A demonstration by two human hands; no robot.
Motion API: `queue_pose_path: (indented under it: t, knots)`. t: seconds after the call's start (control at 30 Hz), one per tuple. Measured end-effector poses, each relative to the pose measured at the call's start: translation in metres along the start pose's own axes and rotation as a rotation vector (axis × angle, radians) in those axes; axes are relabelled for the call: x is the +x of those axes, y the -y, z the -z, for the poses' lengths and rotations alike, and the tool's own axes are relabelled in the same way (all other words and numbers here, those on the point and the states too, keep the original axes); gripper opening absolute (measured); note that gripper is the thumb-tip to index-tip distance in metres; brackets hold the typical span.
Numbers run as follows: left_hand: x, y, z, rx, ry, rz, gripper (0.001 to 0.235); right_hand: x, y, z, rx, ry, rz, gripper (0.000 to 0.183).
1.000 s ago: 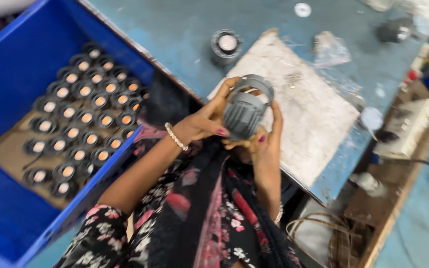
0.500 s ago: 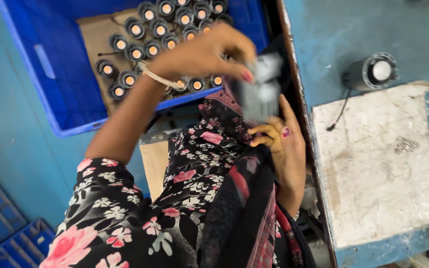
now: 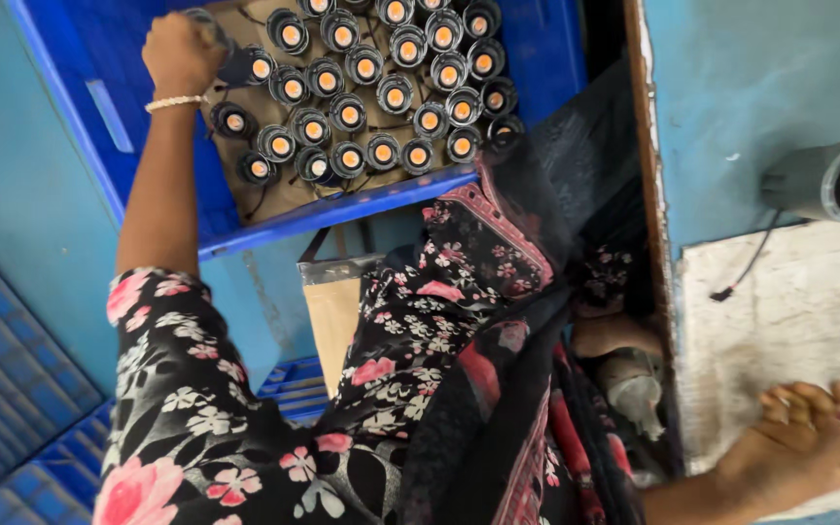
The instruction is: The person assembles small LED light fixtures by inserting LED modules into metal housings and securing them with screws using a power drill. Completed units are placed into a blue bin on the workbench.
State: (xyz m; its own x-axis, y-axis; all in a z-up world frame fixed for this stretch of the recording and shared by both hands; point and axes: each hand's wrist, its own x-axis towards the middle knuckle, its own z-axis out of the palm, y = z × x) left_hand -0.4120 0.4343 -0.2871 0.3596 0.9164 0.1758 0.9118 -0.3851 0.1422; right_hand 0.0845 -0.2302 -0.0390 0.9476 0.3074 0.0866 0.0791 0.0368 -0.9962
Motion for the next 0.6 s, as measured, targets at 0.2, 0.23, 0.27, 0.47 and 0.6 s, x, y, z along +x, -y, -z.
queue_pose_path:
  t: [0.2,0.23,0.27,0.47,0.6]
  knots:
    - [-0.017,0.023,-0.055,0.006,-0.029,0.157,0.021,-0.008,-0.032,0.076,-0.218,-0.007,0.051,0.037]
    - [-0.019,0.022,-0.06,0.025,-0.039,0.152,0.023,-0.007,-0.036,0.085,-0.246,0.007,0.059,0.037]
    - [-0.023,0.02,-0.063,0.021,-0.013,0.129,0.022,-0.007,-0.038,0.093,-0.274,0.02,0.069,0.038]
    - [-0.052,0.003,-0.069,-0.111,0.167,0.169,0.013,-0.012,-0.057,0.116,-0.392,0.101,0.1,0.043]
    - [-0.059,-0.008,-0.073,-0.057,0.155,0.161,0.017,-0.008,-0.053,0.119,-0.457,0.105,0.09,0.043]
